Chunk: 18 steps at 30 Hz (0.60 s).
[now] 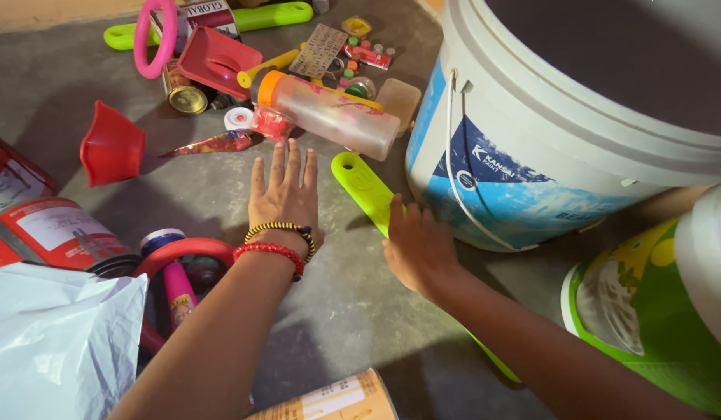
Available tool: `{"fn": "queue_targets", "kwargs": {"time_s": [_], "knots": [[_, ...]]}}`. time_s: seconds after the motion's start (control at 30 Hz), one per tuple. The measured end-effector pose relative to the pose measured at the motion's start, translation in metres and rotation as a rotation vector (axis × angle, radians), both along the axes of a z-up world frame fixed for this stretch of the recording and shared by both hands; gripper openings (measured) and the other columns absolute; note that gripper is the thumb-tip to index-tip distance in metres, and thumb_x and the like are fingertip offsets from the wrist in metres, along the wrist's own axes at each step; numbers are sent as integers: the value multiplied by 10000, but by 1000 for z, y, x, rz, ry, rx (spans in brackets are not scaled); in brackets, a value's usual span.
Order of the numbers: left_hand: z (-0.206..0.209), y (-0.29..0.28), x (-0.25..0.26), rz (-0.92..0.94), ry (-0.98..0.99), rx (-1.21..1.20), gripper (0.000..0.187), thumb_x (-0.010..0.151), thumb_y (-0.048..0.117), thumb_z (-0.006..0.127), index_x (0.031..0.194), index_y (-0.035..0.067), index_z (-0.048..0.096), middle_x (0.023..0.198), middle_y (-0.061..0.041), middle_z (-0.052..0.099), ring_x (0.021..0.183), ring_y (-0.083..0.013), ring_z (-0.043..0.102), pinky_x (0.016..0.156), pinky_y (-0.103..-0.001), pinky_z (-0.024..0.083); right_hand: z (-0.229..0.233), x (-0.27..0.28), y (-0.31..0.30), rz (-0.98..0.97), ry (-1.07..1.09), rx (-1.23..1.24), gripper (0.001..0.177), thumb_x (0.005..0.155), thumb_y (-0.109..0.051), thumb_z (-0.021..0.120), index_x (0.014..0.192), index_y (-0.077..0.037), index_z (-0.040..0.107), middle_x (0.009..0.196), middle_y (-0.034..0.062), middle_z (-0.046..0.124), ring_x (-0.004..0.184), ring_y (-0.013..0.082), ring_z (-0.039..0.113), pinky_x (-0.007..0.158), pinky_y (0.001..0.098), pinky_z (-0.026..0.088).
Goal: The person picks up various small items from the floor, including toys, plastic containers, and cans, and places them into a white bucket. The person handles each item individually and continues until the bucket is filled.
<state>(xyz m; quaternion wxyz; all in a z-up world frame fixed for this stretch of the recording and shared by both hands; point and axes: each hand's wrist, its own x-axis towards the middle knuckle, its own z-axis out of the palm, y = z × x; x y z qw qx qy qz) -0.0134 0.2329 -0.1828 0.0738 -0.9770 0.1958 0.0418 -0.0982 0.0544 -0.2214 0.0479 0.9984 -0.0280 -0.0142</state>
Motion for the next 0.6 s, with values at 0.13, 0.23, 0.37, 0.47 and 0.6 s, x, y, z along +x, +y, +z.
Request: {"fn": "queue_targets", "kwargs": {"time_s": [0.13, 0.23, 0.37, 0.47, 0.6], "knots": [[-1, 0, 1, 7, 41, -20, 1076, 814, 331, 750, 1623, 118, 74, 1702, -138, 29, 1570, -283, 15, 1239, -504, 46, -2, 1, 1, 14, -9, 17, 749, 873, -340, 718, 1459, 6, 405, 1186, 182, 594, 1109, 345, 618, 792, 494, 555], [-2, 0, 1, -12, 10, -32, 1046, 825, 286, 729, 1628, 117, 80, 1698, -136, 48, 1567, -280, 38, 1237, -502, 54, 0, 2, 4, 15, 18, 49, 748, 875, -341, 715, 1461, -1, 398, 1209, 195, 580, 1111, 355, 609, 812, 501, 546], [-2, 0, 3, -68, -52, -38, 970, 842, 225, 693, 1615, 123, 117, 1695, -133, 64, 1561, -280, 65, 1229, -512, 72, 9, 3, 16, 95, 16, 112, 740, 885, -323, 715, 1455, 7, 378, 1202, 223, 564, 1103, 382, 594, 793, 509, 537], [1, 2, 5, -111, -49, -45, 982, 800, 179, 706, 1611, 130, 153, 1687, -127, 94, 1557, -274, 84, 1223, -510, 75, 16, 2, 23, 276, -185, 178, 712, 850, -287, 750, 1398, 31, 425, 1139, 259, 582, 1028, 425, 610, 727, 518, 534], [11, 7, 5, -169, -158, -136, 736, 817, 148, 678, 1498, 166, 398, 1626, -122, 282, 1530, -262, 207, 1233, -508, 119, 26, 7, 34, 328, -275, 252, 686, 813, -270, 764, 1361, 8, 460, 1048, 246, 609, 962, 433, 630, 708, 519, 535]]}}
